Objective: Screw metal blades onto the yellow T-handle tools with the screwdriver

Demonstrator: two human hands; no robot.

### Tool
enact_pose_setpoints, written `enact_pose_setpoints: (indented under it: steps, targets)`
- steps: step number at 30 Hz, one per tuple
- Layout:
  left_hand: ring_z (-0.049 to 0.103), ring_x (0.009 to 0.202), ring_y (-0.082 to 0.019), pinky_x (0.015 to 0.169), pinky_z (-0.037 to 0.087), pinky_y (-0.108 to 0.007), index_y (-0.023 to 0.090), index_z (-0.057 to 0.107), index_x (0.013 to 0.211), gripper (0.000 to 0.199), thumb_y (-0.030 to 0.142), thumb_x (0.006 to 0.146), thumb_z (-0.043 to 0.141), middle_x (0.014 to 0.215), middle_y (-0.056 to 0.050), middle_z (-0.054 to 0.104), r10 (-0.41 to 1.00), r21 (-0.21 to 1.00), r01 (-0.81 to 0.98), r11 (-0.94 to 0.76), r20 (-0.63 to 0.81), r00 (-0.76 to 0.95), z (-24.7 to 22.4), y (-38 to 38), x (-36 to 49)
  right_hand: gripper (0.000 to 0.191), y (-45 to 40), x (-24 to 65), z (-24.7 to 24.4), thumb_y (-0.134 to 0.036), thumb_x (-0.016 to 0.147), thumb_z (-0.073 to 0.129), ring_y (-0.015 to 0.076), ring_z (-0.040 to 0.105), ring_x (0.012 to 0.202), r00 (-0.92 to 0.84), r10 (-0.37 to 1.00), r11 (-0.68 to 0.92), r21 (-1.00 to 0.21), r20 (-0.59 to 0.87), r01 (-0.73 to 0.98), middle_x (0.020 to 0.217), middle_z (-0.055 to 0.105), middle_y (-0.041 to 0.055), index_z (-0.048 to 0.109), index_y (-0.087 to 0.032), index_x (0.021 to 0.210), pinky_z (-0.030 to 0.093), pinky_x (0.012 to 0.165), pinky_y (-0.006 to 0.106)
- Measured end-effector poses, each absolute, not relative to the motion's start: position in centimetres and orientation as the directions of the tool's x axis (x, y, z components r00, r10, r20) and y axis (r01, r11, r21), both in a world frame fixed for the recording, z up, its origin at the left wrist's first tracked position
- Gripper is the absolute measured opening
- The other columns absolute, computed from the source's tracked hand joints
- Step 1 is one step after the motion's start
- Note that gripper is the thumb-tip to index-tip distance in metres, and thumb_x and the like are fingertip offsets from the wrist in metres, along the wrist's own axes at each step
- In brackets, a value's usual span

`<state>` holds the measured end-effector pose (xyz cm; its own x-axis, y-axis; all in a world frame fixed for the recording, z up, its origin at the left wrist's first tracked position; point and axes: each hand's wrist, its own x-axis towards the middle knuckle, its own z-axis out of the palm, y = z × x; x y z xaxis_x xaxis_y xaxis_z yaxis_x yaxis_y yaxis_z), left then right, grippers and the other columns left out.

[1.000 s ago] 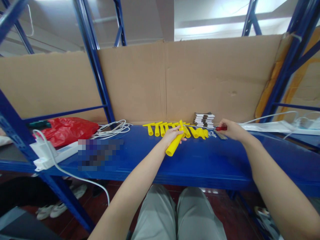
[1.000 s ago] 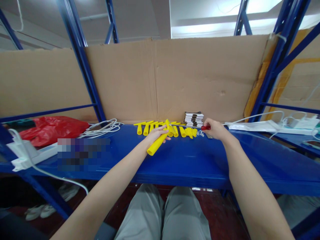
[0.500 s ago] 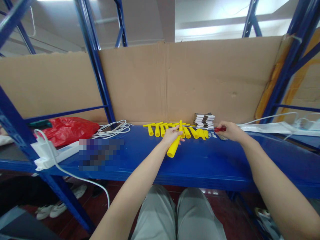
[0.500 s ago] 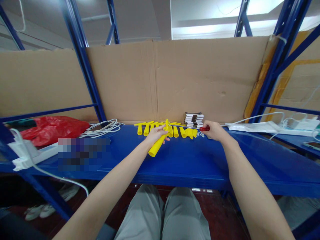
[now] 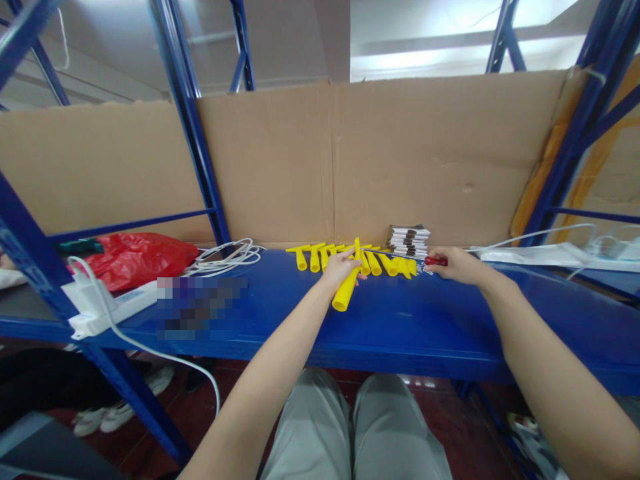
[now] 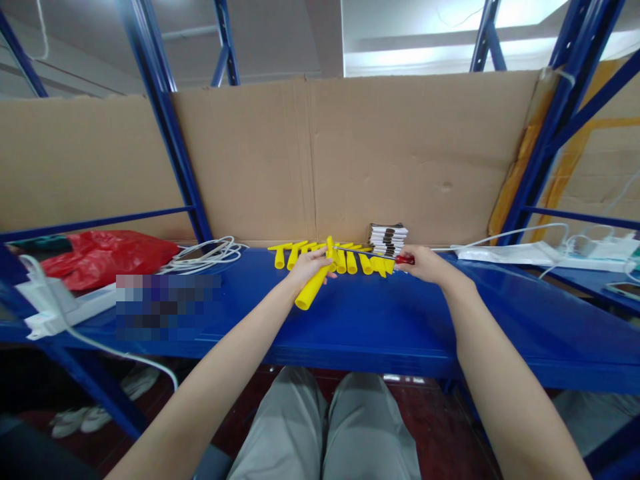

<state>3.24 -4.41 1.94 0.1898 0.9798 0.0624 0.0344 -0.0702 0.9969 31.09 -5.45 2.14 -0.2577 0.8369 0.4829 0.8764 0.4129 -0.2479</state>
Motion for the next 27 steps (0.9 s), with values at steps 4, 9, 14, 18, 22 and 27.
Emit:
enact_pose_setpoints:
  steps: [4,9,14,18,22,27]
  targets:
    - [0.061,0.048,-0.008,0.039,0.042,-0.016,0.015,0.042,0.141,0.058,0.007,0.085,0.053,0.104,-0.013,0.069,0.98,0.996,0.044,-0.08,0.071,0.185,1.8,-4.2,3.2,0.02,-4.9,31.1,1.7,-0.034,0.067,0.063,0.0159,0.053,0.05,-0.202,0.811,0.371,-0.214,0.55,0.904,0.056,0.06,-0.0005,0.045,-0.024,0.07,0.038,0.049,0.025]
    - [0.064,0.053,-0.011,0.04,0.043,-0.017,0.016,0.042,0.142,0.06,0.007,0.084,0.053,0.103,-0.013,0.069,0.982,0.994,0.081,-0.079,0.063,0.178,1.5,-3.9,3.1,0.018,-4.8,31.1,1.7,-0.032,0.071,0.059,0.0161,0.053,0.051,-0.219,0.762,0.371,-0.133,0.61,0.919,0.055,0.059,-0.0003,0.044,-0.024,0.065,0.036,0.05,0.025]
    - [0.064,0.054,-0.011,0.04,0.044,-0.016,0.016,0.044,0.141,0.059,0.007,0.083,0.052,0.104,-0.012,0.069,0.981,0.991,0.102,-0.082,0.063,0.181,1.5,-4.0,3.1,0.015,-5.4,30.8,2.2,-0.035,0.074,0.057,0.0181,0.059,0.059,-0.284,0.781,0.395,-0.089,0.556,0.914,0.065,0.066,0.0028,0.056,-0.023,0.066,0.041,0.056,0.027]
    - [0.062,0.051,-0.01,0.041,0.043,-0.017,0.015,0.042,0.142,0.06,0.007,0.083,0.052,0.101,-0.012,0.07,0.982,0.992,0.101,-0.082,0.063,0.175,1.5,-3.8,3.0,0.017,-5.7,30.4,2.4,-0.031,0.08,0.05,0.0207,0.064,0.07,-0.337,0.787,0.418,-0.045,0.516,0.907,0.078,0.071,0.0067,0.061,-0.022,0.071,0.044,0.063,0.029]
    - [0.061,0.051,-0.01,0.041,0.044,-0.018,0.014,0.038,0.144,0.062,0.008,0.084,0.052,0.099,-0.012,0.07,0.986,0.993,0.094,-0.073,0.057,0.154,1.5,-3.6,3.0,0.012,-5.7,30.0,2.3,-0.028,0.08,0.05,0.021,0.064,0.071,-0.294,0.798,0.339,0.011,0.527,0.941,0.08,0.071,0.0072,0.061,-0.022,0.079,0.043,0.061,0.028]
    - [0.061,0.049,-0.01,0.04,0.043,-0.018,0.013,0.036,0.144,0.064,0.007,0.083,0.052,0.099,-0.012,0.07,0.988,0.995,0.064,-0.075,0.065,0.143,1.3,-3.4,3.0,0.011,-6.0,29.3,2.1,-0.031,0.078,0.054,0.0211,0.06,0.062,-0.156,0.784,0.137,0.077,0.601,0.988,0.072,0.067,0.0044,0.057,-0.024,0.086,0.031,0.049,0.026]
